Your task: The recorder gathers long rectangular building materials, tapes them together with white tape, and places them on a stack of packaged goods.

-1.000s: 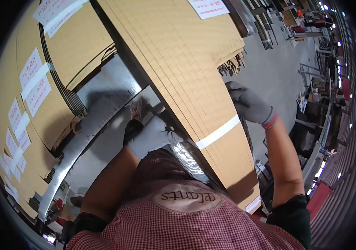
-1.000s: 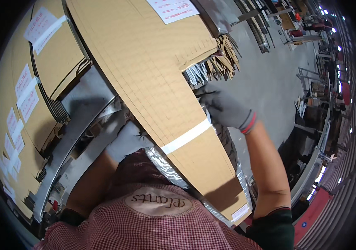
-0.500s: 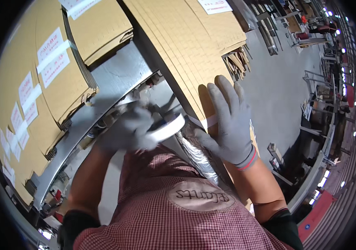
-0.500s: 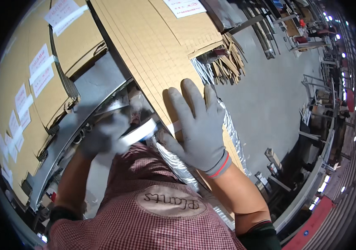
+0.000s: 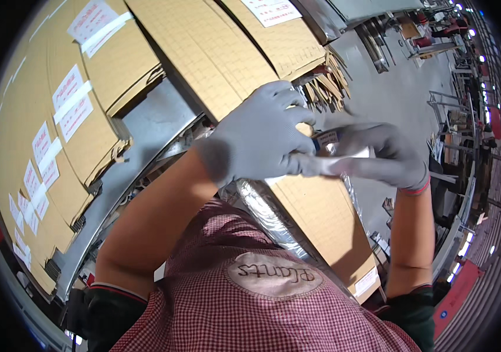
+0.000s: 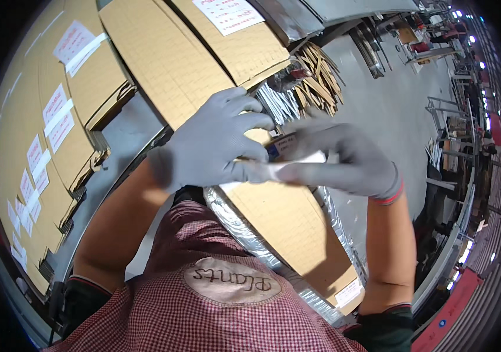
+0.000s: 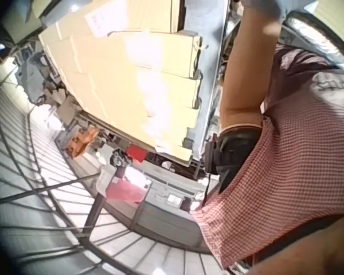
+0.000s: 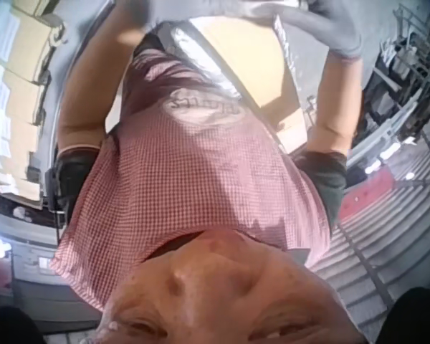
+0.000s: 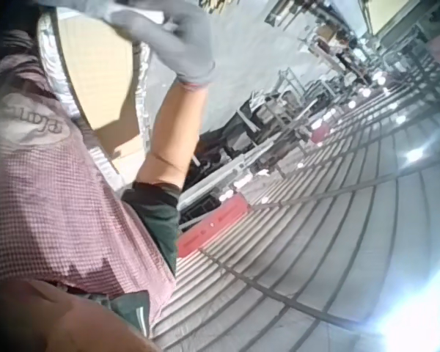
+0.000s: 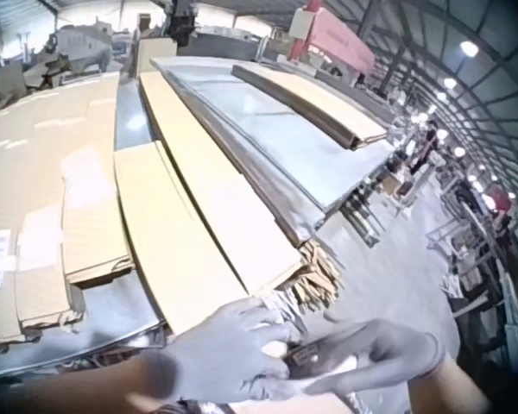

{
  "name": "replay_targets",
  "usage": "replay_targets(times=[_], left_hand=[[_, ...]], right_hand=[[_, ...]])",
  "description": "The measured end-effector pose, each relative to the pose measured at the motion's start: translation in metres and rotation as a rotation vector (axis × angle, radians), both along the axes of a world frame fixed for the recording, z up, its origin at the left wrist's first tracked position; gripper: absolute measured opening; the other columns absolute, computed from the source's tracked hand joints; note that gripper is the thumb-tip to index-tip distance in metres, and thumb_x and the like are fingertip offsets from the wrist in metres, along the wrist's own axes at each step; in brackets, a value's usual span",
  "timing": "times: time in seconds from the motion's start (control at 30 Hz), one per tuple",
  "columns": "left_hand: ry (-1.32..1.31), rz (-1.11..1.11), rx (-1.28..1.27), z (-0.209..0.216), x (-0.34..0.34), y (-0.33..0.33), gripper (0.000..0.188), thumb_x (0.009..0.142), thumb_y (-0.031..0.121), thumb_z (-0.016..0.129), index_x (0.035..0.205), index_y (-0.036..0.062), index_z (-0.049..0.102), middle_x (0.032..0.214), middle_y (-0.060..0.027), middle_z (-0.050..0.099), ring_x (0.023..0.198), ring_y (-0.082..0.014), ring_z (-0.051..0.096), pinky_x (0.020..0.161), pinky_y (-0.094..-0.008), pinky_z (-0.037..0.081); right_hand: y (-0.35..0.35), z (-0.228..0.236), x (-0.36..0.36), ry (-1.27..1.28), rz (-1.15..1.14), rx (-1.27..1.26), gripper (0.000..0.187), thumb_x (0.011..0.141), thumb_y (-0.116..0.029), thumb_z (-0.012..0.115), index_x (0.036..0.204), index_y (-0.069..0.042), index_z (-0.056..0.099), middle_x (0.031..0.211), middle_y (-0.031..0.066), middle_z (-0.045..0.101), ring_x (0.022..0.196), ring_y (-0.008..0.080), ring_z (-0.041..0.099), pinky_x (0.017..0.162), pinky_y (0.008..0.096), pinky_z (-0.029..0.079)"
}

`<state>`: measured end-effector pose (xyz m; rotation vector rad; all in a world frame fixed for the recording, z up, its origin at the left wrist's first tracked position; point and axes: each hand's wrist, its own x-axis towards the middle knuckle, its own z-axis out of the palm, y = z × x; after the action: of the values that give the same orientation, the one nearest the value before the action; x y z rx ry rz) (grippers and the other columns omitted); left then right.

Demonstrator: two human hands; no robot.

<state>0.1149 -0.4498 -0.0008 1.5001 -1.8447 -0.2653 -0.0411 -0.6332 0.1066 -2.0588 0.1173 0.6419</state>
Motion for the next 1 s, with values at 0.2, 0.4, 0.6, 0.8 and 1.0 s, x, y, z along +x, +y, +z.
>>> replay_targets(times=[0.2,0.4,0.6,0.8,1.0], left_hand=[[0.041,0.090,0.122,0.013,0.003,0.006,0.077,0.068,0.040,0.074,0.131,0.0048,0.049,0.123,-0.0141,0.055,0.119,-0.0343,0.048,0.109,-0.0440,0.032],[-0.040,0.169,-0.132,0.010,-0.032,0.034,0.049,0.073,0.031,0.070,0.113,0.0061,0.060,0.121,-0.0136,0.056,0.114,-0.0303,0.054,0.095,-0.0443,0.043],[0.384,0.094,0.189,-0.028,-0.082,0.178,0.029,0.077,0.028,0.069,0.096,0.0060,0.064,0.109,-0.0124,0.062,0.105,-0.0291,0.060,0.083,-0.0428,0.048],[0.806,0.638,0.974,-0.153,-0.110,0.340,0.051,0.083,0.040,0.067,0.120,0.0057,0.060,0.116,-0.0178,0.062,0.111,-0.0340,0.058,0.097,-0.0421,0.045],[0.563,0.737,1.360,-0.291,-0.106,0.481,0.055,0.083,0.039,0.069,0.125,0.0049,0.058,0.123,-0.0188,0.060,0.115,-0.0326,0.057,0.097,-0.0399,0.046]], right_hand=[[0.022,-0.056,0.035,-0.056,0.171,-0.954,0.017,0.080,-0.022,0.061,0.069,-0.012,0.068,0.068,0.0115,0.066,0.071,0.0322,0.065,0.102,0.0492,0.036],[-0.107,-0.258,-0.014,-0.087,-0.396,-0.198,0.035,0.085,-0.040,0.066,0.088,-0.006,0.072,0.081,0.0123,0.068,0.072,0.0262,0.063,0.071,0.0358,0.050],[-0.067,-0.196,0.021,-0.150,-0.791,-0.077,0.032,0.094,-0.025,0.055,0.122,-0.009,0.060,0.113,0.0034,0.058,0.097,0.0103,0.055,0.080,0.0275,0.048],[0.095,-0.054,-0.007,-0.628,0.025,-0.768,0.085,0.077,-0.031,0.072,0.145,0.001,0.032,0.147,0.0194,0.037,0.137,0.0313,0.035,0.111,0.0429,0.031],[0.130,-0.066,-0.074,-0.406,-0.135,-0.658,0.085,0.070,-0.019,0.073,0.144,0.000,0.035,0.151,0.0218,0.030,0.141,0.0343,0.029,0.114,0.0428,0.023]])
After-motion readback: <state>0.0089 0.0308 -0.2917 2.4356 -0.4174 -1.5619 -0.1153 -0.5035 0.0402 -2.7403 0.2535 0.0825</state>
